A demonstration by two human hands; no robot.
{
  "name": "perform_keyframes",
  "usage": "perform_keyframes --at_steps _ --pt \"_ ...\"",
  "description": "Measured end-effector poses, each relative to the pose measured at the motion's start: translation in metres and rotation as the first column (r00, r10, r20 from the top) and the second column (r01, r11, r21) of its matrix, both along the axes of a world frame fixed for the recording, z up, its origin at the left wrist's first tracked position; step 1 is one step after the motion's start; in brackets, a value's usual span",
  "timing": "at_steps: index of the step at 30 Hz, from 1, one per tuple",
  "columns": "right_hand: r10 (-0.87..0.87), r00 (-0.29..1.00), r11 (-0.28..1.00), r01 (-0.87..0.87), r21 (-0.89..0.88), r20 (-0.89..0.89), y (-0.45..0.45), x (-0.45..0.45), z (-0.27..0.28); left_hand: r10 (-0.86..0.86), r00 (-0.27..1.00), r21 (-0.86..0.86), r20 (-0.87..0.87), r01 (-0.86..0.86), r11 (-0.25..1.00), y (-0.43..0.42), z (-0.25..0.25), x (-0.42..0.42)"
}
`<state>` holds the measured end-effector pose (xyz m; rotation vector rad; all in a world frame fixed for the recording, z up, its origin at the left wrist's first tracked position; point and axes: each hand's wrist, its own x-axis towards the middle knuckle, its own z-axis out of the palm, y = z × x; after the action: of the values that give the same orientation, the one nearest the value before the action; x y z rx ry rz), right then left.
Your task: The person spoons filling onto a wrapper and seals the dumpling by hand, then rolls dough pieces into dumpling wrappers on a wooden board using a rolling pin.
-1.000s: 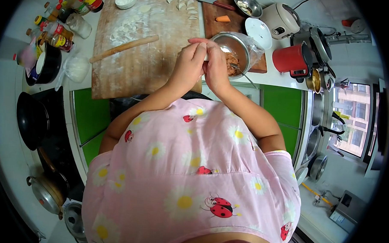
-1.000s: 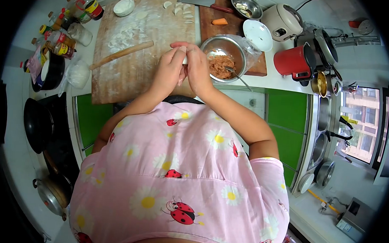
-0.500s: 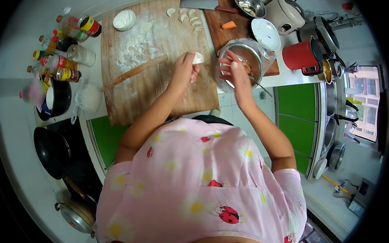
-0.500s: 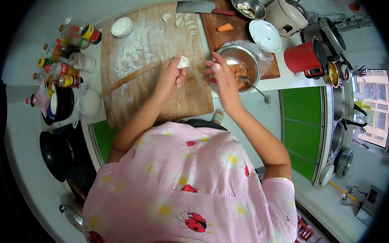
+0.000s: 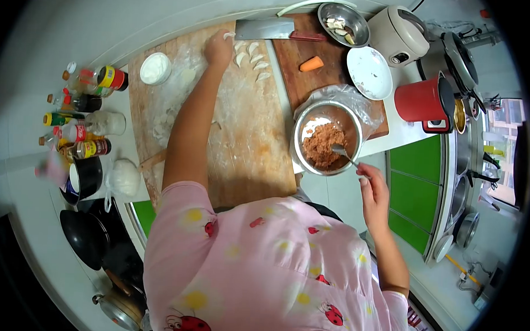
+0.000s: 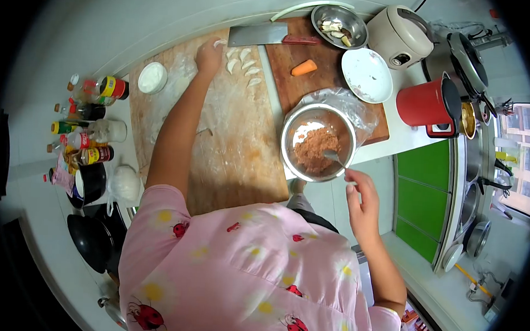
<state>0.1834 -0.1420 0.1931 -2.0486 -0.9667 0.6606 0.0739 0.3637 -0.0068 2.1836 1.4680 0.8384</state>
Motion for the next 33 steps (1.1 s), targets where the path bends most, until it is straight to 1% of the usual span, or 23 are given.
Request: perform_keyframes --at_steps 1,4,7,10,13,16,17,19,20,21,22,25,27,28,29,30,31,33 --pt "0.011 0.999 1.000 -0.011 -0.009 0.039 -0.001 0.003 0.000 0.017 0.999 -0.014 -0.050 -0.018 1.000 0.011 -0.002 0.005" --pt "-0.009 0.999 1.000 0.010 -0.019 0.039 -0.009 0.012 -0.007 -0.059 0.997 -0.026 -0.043 0.058 0.998 0.041 -0.021 0.010" --pt "-0.046 0.999 0.998 0.047 -0.042 0.023 -0.009 0.017 -0.007 -0.108 0.986 -0.050 -0.131 0.102 0.994 0.049 -0.029 0.007" --pt "-0.065 0.998 0.996 0.066 -0.056 0.007 -0.006 0.021 -0.008 -0.075 0.990 0.041 -0.116 0.080 0.996 0.045 -0.034 0.004" --pt "-0.018 0.999 0.998 0.021 -0.064 0.048 -0.001 0.023 -0.006 -0.108 0.992 0.067 -0.072 0.113 0.991 0.040 -0.040 0.002" --pt "0.036 0.994 0.997 -0.029 -0.069 0.103 0.001 0.025 -0.012 -0.030 0.967 0.089 -0.253 0.054 0.995 0.028 -0.031 0.008" --pt "0.050 0.992 0.995 -0.039 -0.091 0.117 0.002 0.026 -0.012 0.018 0.975 0.137 -0.221 0.012 0.991 0.024 -0.023 0.009" --pt "0.090 0.967 0.989 -0.058 -0.138 0.239 0.003 0.026 -0.010 0.102 0.983 0.219 -0.155 -0.067 0.974 0.009 -0.014 0.008" --pt "0.112 0.948 0.985 -0.066 -0.160 0.296 0.004 0.027 -0.010 0.108 0.993 0.173 -0.054 -0.097 0.980 0.004 -0.014 0.001" --pt "0.127 0.934 0.981 -0.069 -0.181 0.334 0.005 0.026 -0.006 0.117 0.992 0.127 0.044 -0.122 0.984 -0.001 -0.014 -0.008" --pt "0.122 0.935 0.982 -0.064 -0.179 0.334 0.002 0.027 -0.007 0.129 0.981 0.083 0.143 -0.141 0.986 -0.006 -0.011 -0.019" --pt "0.087 0.942 0.983 -0.029 -0.181 0.323 -0.004 0.025 -0.007 0.115 0.911 -0.093 0.397 -0.084 0.992 -0.041 -0.007 -0.084" --pt "0.118 0.935 0.986 -0.070 -0.151 0.335 -0.002 0.019 -0.008 0.171 0.935 -0.116 0.312 -0.142 0.983 -0.058 -0.003 -0.140" --pt "0.132 0.930 0.987 -0.090 -0.136 0.343 0.000 0.017 -0.009 0.237 0.924 -0.166 0.299 -0.194 0.967 -0.069 0.006 -0.166" --pt "0.170 0.937 0.982 -0.138 -0.126 0.306 0.006 0.012 -0.008 0.284 0.929 -0.108 0.239 -0.265 0.958 -0.066 -0.011 -0.197" --pt "0.210 0.940 0.976 -0.185 -0.116 0.268 0.017 0.003 -0.005 0.321 0.923 -0.149 0.214 -0.293 0.944 -0.073 -0.003 -0.223" --pt "0.250 0.941 0.967 -0.231 -0.105 0.230 0.030 -0.007 -0.004 0.354 0.913 -0.119 0.202 -0.336 0.934 -0.082 0.003 -0.241" --pt "0.417 0.862 0.905 -0.422 -0.048 0.288 0.060 -0.027 -0.007 0.372 0.918 -0.129 0.134 -0.356 0.926 -0.087 -0.002 -0.270"
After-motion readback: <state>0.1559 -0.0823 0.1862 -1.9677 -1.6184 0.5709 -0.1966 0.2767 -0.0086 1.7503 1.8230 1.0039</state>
